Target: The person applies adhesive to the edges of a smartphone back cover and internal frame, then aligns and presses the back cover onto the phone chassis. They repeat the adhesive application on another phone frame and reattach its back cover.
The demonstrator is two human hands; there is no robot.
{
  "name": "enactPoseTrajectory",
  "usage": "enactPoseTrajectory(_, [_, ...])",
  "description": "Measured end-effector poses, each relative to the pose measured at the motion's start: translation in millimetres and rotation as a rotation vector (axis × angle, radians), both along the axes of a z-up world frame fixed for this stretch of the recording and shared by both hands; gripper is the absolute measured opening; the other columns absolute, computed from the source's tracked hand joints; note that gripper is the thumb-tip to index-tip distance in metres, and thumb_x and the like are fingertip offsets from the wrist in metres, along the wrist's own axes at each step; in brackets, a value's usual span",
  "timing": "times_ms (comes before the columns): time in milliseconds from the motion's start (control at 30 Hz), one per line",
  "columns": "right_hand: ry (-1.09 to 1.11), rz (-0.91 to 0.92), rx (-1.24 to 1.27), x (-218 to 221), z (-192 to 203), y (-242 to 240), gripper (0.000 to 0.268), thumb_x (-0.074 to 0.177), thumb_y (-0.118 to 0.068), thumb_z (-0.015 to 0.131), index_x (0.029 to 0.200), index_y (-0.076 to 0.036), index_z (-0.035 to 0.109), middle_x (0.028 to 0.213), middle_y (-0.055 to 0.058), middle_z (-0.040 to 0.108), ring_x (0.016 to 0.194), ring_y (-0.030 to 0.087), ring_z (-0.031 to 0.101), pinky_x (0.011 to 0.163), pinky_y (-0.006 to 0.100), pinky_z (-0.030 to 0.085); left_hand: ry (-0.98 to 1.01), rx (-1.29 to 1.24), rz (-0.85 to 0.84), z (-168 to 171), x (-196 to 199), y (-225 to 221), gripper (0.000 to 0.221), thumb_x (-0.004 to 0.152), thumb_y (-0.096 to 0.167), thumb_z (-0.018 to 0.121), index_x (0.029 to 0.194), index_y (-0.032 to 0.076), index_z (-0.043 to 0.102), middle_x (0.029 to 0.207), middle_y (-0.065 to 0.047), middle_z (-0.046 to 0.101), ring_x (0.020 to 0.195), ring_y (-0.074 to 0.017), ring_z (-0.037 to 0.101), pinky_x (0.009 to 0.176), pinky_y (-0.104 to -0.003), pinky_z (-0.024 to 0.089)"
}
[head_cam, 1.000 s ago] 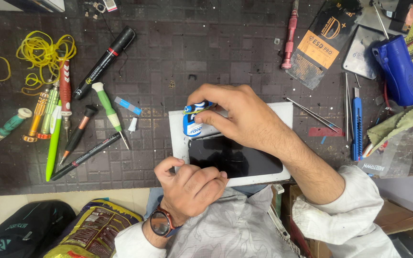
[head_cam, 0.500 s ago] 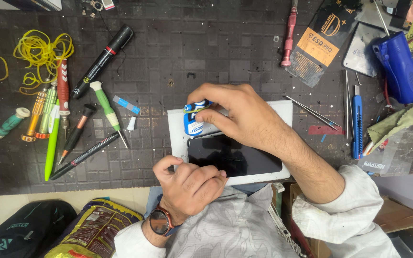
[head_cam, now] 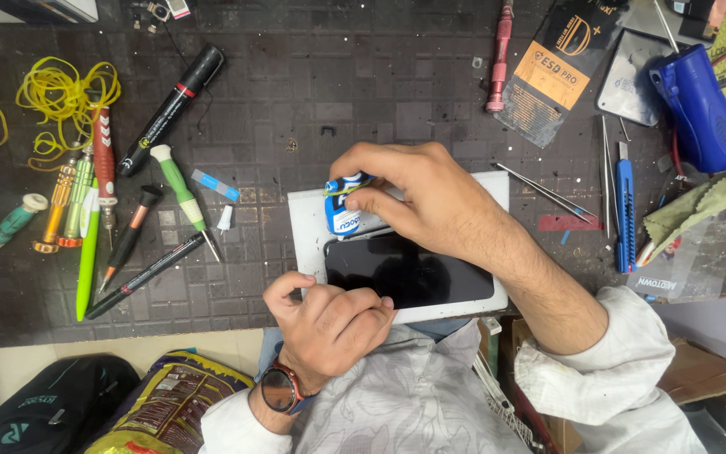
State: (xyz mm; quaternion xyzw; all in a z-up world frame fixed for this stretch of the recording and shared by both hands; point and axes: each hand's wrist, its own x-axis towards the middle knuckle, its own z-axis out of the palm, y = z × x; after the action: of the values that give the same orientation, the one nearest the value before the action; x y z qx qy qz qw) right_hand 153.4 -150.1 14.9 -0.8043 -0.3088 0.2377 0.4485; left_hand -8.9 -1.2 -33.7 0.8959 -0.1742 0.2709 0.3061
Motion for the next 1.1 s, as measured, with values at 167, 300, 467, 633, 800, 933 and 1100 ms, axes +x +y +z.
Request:
enactPoseTrajectory(167, [-0.015,-0.006,-0.005,0.0,-1.2,-2.2,0.024,0.096,-0.018,0.071,0.117,-0.008,0.067,0.100,0.007,0.077,0.090,0.019,0.078,0.073,0.032,0.062,-0.003,0.003,0.008,-0.1,-0.1,-0.7,0.027,0.082,0.014,0.086,0.076,0.022,0.061,0.089,0.012,0.063,0.070,-0.0089,0.052,0.096,-0.041,0.034])
enactPoseTrajectory(300, [0.012,-0.020,-0.007,-0.5,-1.1,-3.8,0.023,0.096,-0.017,0.071,0.117,-0.008,0.068,0.100,0.007,0.078,0.090,0.018,0.079,0.072,0.031,0.063,0.000,0.004,0.013,-0.1,0.2,-1.3,0.027,0.082,0.015,0.086,0.075,0.022,0.061,0.088,0.012,0.062,0.070,-0.0089,0.051,0.096,-0.041,0.034])
enactPoseTrajectory(467, [-0.025,-0.030,0.039,-0.5,3.3,-9.3,0.024,0.097,-0.015,0.070,0.119,-0.006,0.067,0.105,0.008,0.077,0.096,0.019,0.078,0.077,0.031,0.063,0.009,0.011,0.019,2.3,1.1,-1.9,0.028,0.081,0.015,0.086,0.074,0.022,0.060,0.088,0.013,0.061,0.070,-0.0106,0.050,0.094,-0.041,0.034])
enactPoseTrajectory(633, [-0.067,-0.093,0.098,-2.9,9.4,-21.3,0.022,0.100,-0.011,0.069,0.120,-0.002,0.064,0.110,0.009,0.075,0.103,0.019,0.077,0.084,0.032,0.061,0.012,0.008,0.011,6.5,2.8,-1.5,0.029,0.080,0.014,0.087,0.073,0.022,0.059,0.088,0.013,0.062,0.071,-0.0115,0.050,0.094,-0.042,0.034])
enactPoseTrajectory(800, [-0.106,-0.352,0.067,-13.3,19.2,-46.5,0.023,0.104,-0.006,0.063,0.126,0.000,0.061,0.108,0.011,0.071,0.096,0.019,0.072,0.082,0.030,0.058,0.025,-0.022,0.013,8.4,4.0,-2.5,0.030,0.078,0.014,0.088,0.073,0.022,0.059,0.087,0.013,0.063,0.072,-0.0113,0.050,0.095,-0.042,0.033])
enactPoseTrajectory(933, [-0.266,-0.505,-0.113,-19.3,26.7,-76.6,0.024,0.110,-0.003,0.056,0.133,-0.002,0.062,0.115,0.011,0.069,0.099,0.018,0.069,0.087,0.031,0.056,0.053,-0.032,0.014,9.3,3.3,-3.0,0.031,0.077,0.016,0.089,0.073,0.022,0.059,0.087,0.012,0.064,0.072,-0.0114,0.051,0.095,-0.043,0.032])
enactPoseTrajectory(1100, [-0.599,-0.588,-0.171,-40.7,21.2,-103.5,0.048,0.099,-0.020,0.069,0.140,0.000,0.055,0.140,0.022,0.047,0.135,0.032,0.043,0.118,0.046,0.038,0.057,-0.032,0.020,10.7,2.5,-3.7,0.030,0.076,0.017,0.091,0.075,0.022,0.061,0.087,0.012,0.064,0.074,-0.0122,0.052,0.095,-0.043,0.032])
